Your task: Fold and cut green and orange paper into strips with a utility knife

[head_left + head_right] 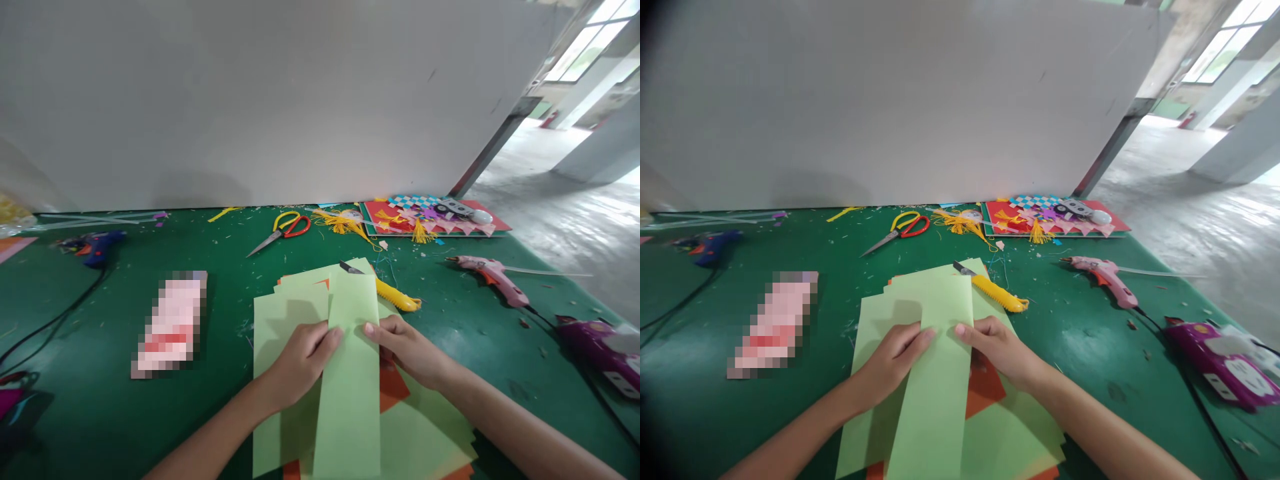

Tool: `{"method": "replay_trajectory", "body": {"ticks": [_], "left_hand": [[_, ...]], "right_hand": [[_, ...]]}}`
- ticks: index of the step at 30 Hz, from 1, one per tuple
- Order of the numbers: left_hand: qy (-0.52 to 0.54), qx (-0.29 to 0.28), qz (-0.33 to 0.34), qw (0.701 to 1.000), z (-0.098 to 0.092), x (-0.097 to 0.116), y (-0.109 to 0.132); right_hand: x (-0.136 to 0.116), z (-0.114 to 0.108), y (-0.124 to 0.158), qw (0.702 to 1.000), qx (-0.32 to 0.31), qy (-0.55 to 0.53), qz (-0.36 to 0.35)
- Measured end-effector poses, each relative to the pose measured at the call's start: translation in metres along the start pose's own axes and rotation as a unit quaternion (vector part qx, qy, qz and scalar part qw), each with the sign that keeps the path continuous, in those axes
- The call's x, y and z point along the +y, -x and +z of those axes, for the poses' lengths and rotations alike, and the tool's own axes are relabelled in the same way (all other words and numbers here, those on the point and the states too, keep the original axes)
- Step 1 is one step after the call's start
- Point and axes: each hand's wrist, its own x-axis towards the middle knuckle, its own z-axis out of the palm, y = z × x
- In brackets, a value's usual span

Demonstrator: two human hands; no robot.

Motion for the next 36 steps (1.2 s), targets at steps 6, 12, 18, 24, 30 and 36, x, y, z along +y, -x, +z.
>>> {"method": "replay_trajectory", "body": {"ticks": [6, 12, 18, 24, 30, 36], "left_hand": [[0.017, -0.028, -0.019, 0.999, 0.0006, -0.0005, 0.0004], [0.019, -0.047, -0.033, 0.998, 0.0019, 0.0008, 0.0014], [0.001, -0.044, -0.015, 0.999, 0.0031, -0.0003, 0.0012], [-0.01, -0.041, -0.009, 0.999, 0.0024, -0.0011, 0.0013], [0.002, -0.04, -0.009, 0.999, 0.0023, -0.0006, 0.001], [-0.011, -0.038, -0.017, 0.999, 0.0011, -0.0002, 0.0002]], "right_hand": [[0.0009, 0.0004, -0.0004, 1.0, 0.027, -0.011, -0.006], [-0.0048, -0.0007, 0.0004, 0.998, 0.034, -0.052, -0.006], [-0.005, -0.0057, -0.0012, 1.0, 0.008, 0.003, -0.003], [-0.0031, -0.0003, -0.0008, 1.0, 0.0, -0.017, -0.025], [-0.0016, 0.0007, -0.0011, 0.998, 0.044, -0.042, -0.009], [-0.0026, 0.0021, -0.0006, 0.996, 0.07, -0.051, -0.036]]}}
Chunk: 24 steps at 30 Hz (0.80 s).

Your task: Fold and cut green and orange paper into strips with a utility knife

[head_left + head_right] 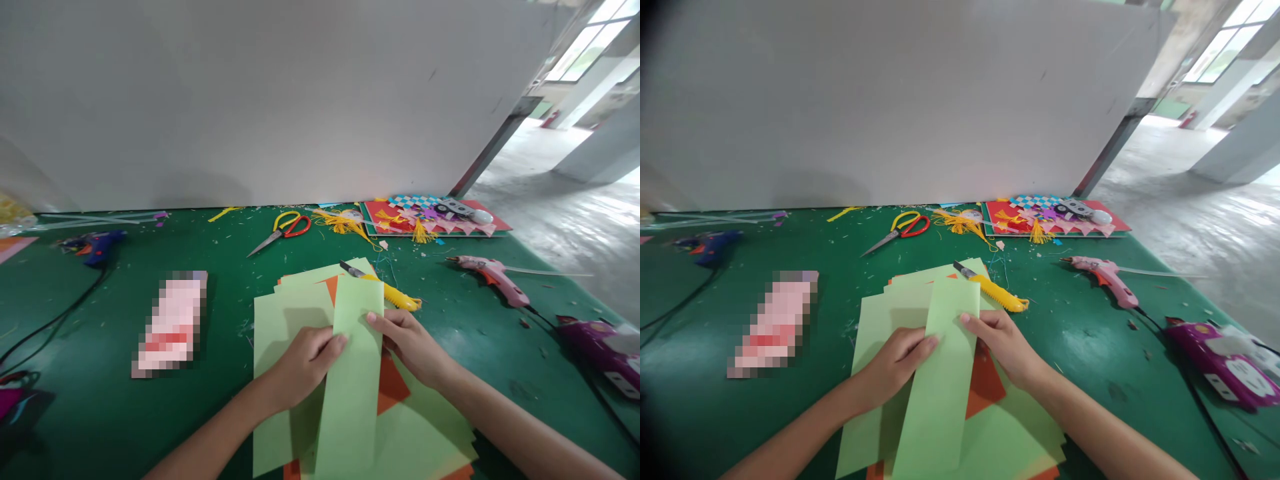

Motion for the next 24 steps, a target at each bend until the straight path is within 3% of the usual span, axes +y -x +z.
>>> {"method": "replay_trajectory", "body": {"ticks": [10, 17, 24], "left_hand": [[0.0, -0.012, 0.004, 1.0, -0.0004, 0.0018, 0.0005], [-0.012, -0.038, 0.01, 0.999, -0.0036, 0.0022, -0.0007], [0.019, 0.126, -0.023, 0.992, -0.0019, 0.0017, -0.0014]], "right_hand": [[-0.0073, 0.0002, -0.0001, 0.995, 0.074, 0.002, -0.064], [-0.0048, -0.0005, -0.0004, 0.997, 0.049, 0.012, -0.053], [-0.0055, 0.0085, 0.0043, 0.997, -0.022, 0.069, -0.017]]}}
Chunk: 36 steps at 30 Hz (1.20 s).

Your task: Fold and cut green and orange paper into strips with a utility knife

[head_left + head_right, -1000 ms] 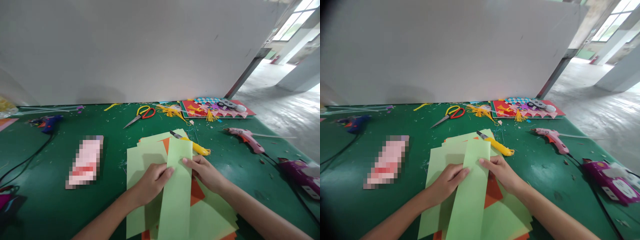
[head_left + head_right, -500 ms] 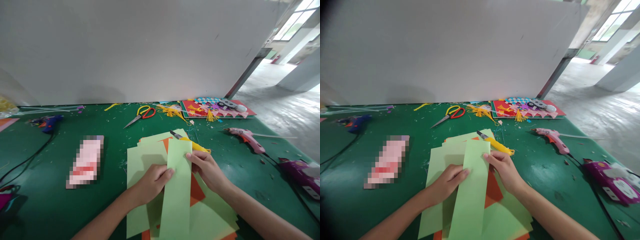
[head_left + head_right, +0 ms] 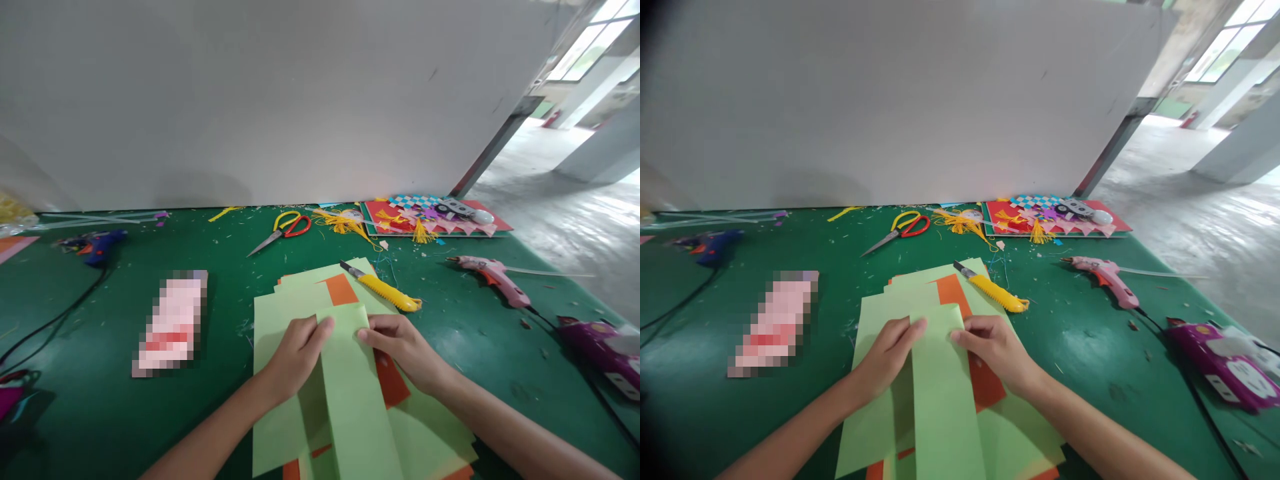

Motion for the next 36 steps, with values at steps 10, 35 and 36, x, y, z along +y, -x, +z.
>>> {"method": "replay_trajectory", "body": {"ticks": [10, 35, 36], "left_hand": [[0.008, -0.055, 0.03, 0.998, 0.004, 0.008, 0.006], [0.001, -0.064, 0.021, 0.998, -0.001, 0.008, 0.006], [0.0, -0.065, 0.021, 0.998, -0.001, 0.007, 0.006]], "right_hand": [[-0.006, 0.001, 0.002, 0.997, -0.033, -0.071, 0.008], [-0.002, -0.002, 0.002, 0.999, 0.007, 0.018, -0.031], [-0.002, -0.002, 0.002, 0.999, 0.011, 0.025, -0.032]]}}
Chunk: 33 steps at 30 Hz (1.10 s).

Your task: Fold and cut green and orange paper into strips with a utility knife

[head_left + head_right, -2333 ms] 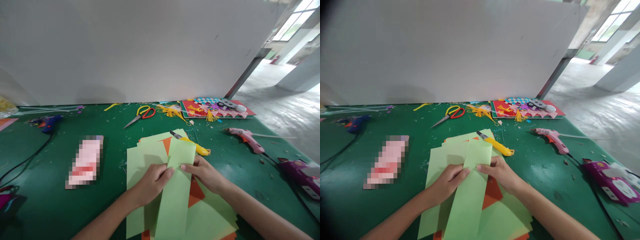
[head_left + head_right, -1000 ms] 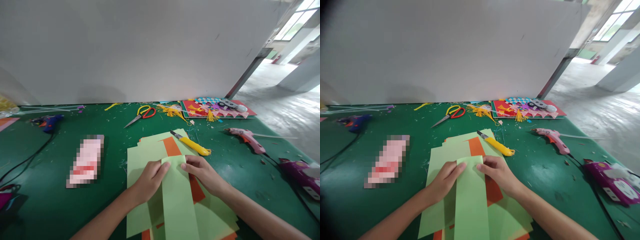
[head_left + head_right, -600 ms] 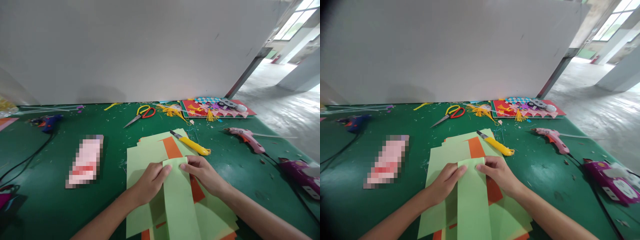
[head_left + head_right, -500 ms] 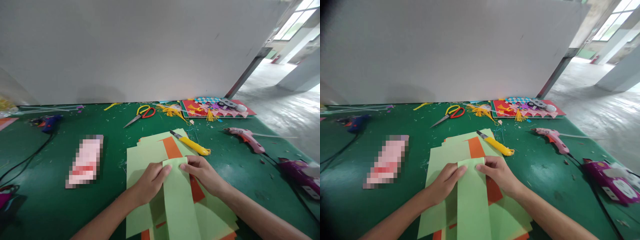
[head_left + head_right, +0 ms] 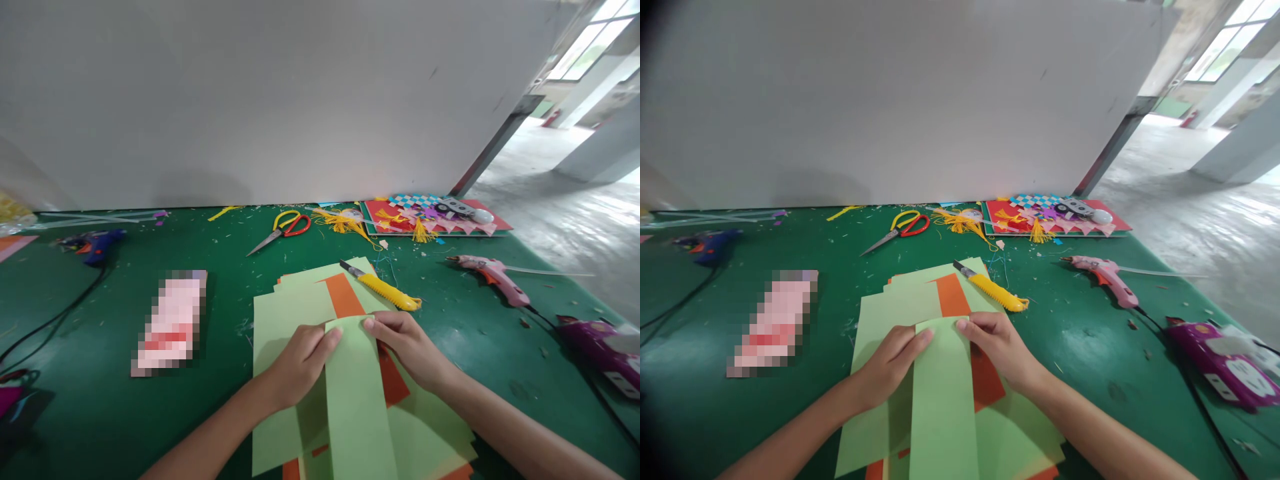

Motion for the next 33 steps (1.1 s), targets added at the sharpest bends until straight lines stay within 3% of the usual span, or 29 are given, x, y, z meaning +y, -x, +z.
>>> {"method": "replay_trajectory", "body": {"ticks": [15, 25, 33], "left_hand": [[-0.044, -0.027, 0.038, 0.998, 0.0016, -0.0042, -0.0044], [-0.043, -0.049, 0.043, 0.997, 0.0016, -0.0075, -0.0052], [-0.059, -0.038, 0.034, 0.997, 0.0011, -0.0077, -0.0046]], "right_hand": [[0.0006, -0.0023, -0.0034, 0.999, 0.026, 0.039, -0.016], [0.0033, -0.005, 0.0002, 0.991, -0.081, 0.106, 0.033], [0.0067, -0.0039, -0.0015, 0.991, -0.056, 0.117, 0.016]]}}
